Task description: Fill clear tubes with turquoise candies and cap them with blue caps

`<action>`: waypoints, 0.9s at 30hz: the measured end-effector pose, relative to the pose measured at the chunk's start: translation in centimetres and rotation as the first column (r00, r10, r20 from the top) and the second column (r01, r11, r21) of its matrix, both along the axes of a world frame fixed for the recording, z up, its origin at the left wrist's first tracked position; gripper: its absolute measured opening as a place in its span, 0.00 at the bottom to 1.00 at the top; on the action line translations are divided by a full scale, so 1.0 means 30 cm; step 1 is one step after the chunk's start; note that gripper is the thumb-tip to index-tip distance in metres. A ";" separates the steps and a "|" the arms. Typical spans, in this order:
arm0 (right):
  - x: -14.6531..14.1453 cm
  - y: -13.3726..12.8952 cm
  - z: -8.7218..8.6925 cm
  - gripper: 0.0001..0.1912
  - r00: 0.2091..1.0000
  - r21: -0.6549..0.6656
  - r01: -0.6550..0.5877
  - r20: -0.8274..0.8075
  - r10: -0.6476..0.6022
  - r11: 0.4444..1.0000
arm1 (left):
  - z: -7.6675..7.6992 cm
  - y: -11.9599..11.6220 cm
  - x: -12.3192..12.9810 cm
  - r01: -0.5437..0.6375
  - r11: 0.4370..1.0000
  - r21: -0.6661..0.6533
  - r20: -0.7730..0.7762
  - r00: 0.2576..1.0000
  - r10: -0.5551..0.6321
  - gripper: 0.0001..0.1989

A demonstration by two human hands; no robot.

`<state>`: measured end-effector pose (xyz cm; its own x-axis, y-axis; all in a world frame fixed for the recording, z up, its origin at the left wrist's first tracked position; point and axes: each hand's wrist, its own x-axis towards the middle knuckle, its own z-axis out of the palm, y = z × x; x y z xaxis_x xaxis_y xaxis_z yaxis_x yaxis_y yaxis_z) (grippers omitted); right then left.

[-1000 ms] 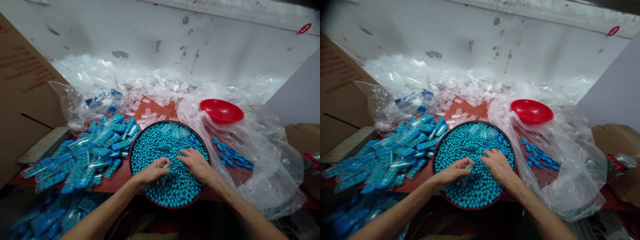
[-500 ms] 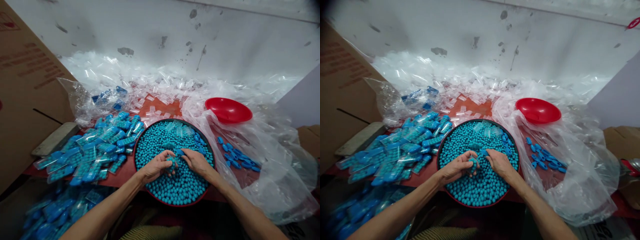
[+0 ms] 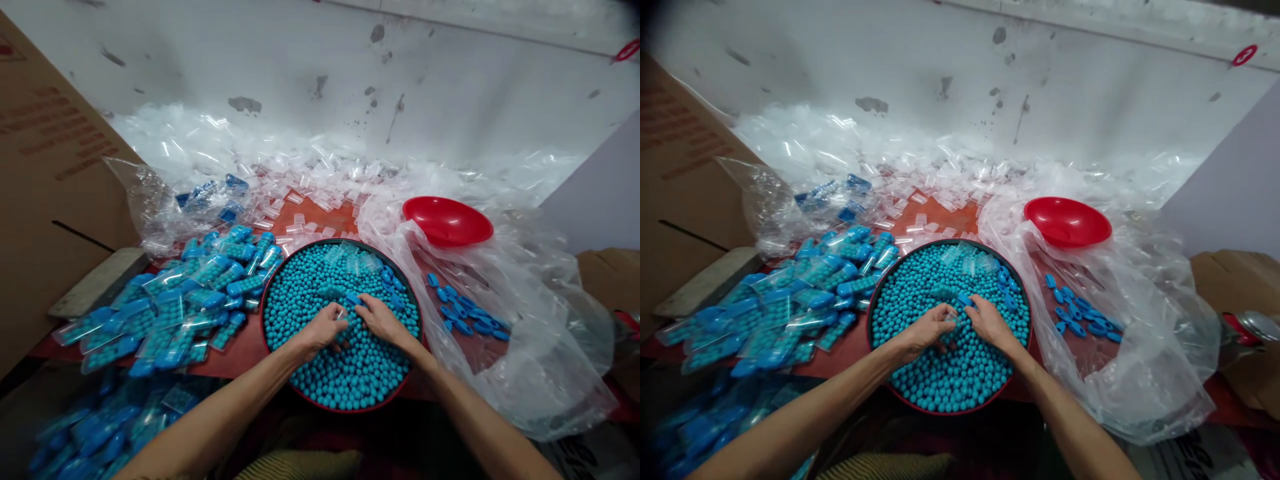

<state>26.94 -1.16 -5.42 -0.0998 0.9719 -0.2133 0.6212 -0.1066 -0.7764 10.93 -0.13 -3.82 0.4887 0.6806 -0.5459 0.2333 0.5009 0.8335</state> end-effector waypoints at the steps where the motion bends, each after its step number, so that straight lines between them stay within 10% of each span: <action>1: -0.009 0.002 -0.002 0.08 0.995 -0.061 0.002 -0.101 -0.008 0.998 | -0.003 -0.001 0.006 -0.002 1.000 -0.005 0.032 0.999 0.002 0.09; 6: -0.022 -0.021 0.036 0.12 0.926 -0.100 0.051 -0.369 -0.084 0.994 | -0.011 -0.011 -0.008 0.015 0.998 -0.056 0.318 0.948 0.003 0.14; 13: -0.028 -0.074 0.097 0.15 0.993 0.345 -0.068 -0.064 0.096 0.936 | 0.006 -0.025 -0.007 -0.015 1.000 -0.009 0.331 0.943 0.017 0.16; 19: 0.008 -0.069 0.110 0.19 0.975 0.129 0.039 -0.221 -0.010 0.991 | 0.010 -0.030 -0.014 0.031 0.999 -0.042 0.474 0.881 -0.007 0.18; 27: 0.004 -0.112 0.127 0.17 0.989 0.256 0.026 -0.148 0.013 0.966 | 0.016 -0.033 -0.022 0.005 0.999 0.052 0.456 0.889 -0.028 0.19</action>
